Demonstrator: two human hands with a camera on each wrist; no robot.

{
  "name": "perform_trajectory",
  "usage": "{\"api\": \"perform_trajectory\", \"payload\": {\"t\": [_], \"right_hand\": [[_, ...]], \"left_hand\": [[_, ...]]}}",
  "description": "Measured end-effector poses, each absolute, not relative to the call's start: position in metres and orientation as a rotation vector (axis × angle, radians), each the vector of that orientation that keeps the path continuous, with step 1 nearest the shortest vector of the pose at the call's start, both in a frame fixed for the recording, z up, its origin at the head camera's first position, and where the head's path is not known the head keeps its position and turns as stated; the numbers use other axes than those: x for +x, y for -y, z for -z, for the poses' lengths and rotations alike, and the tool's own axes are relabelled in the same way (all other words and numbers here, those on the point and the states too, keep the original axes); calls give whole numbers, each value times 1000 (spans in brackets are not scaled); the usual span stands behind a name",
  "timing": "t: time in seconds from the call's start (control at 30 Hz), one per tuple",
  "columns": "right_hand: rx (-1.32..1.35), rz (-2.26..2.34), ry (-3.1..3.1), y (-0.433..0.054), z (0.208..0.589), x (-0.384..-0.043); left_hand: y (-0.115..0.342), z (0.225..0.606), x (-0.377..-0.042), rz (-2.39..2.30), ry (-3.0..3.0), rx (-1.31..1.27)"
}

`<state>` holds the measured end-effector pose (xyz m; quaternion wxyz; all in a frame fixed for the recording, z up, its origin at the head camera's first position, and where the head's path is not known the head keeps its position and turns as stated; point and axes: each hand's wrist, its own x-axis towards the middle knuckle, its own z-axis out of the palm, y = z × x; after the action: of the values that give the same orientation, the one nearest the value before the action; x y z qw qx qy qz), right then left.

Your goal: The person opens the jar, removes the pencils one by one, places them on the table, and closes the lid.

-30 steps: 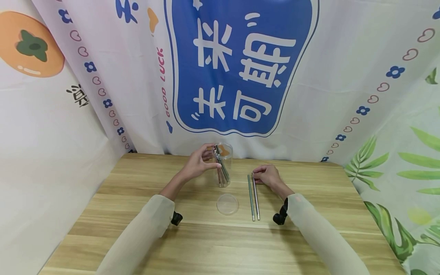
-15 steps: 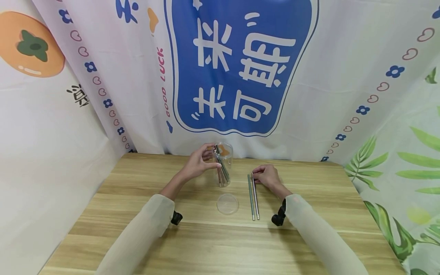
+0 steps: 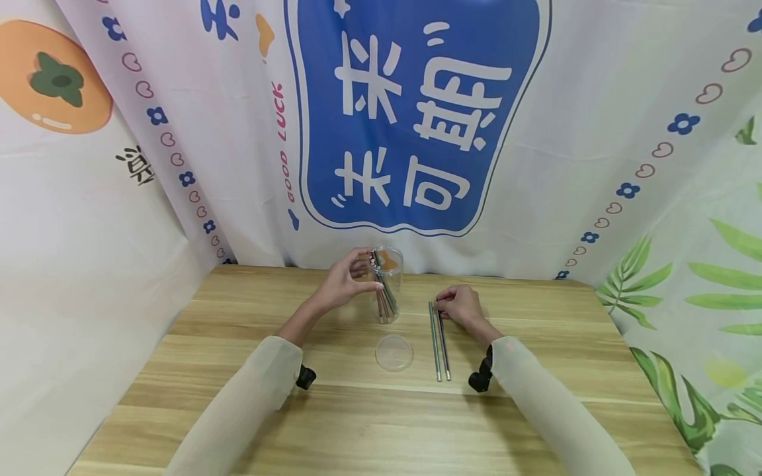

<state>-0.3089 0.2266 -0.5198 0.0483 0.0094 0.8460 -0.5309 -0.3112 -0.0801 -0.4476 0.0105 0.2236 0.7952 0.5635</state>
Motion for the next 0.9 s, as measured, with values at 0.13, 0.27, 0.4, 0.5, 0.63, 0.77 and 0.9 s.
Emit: {"api": "perform_trajectory", "payload": {"t": [0.13,0.27,0.4,0.5,0.63,0.77,0.9], "right_hand": [[17,1605,-2606,-226,520,-308],[5,1577,-2650,-225,520,-307],[-6,1561,-2677,-225,522,-307],[-13,1560,-2683,-224,523,-307],[-28,1549,-2694,-224,521,-306],[-35,1518,-2704,-225,517,-305],[-40,1495,-2714,-228,511,-304]], "left_hand": [[80,448,-312,-1750,-2486,697],[80,448,-312,-1757,-2478,699],[80,448,-312,-1766,-2471,701],[80,448,-312,-1767,-2469,708],[80,448,-312,-1769,-2468,710],[80,448,-311,-1772,-2460,701],[80,448,-311,-1770,-2462,699]]}}
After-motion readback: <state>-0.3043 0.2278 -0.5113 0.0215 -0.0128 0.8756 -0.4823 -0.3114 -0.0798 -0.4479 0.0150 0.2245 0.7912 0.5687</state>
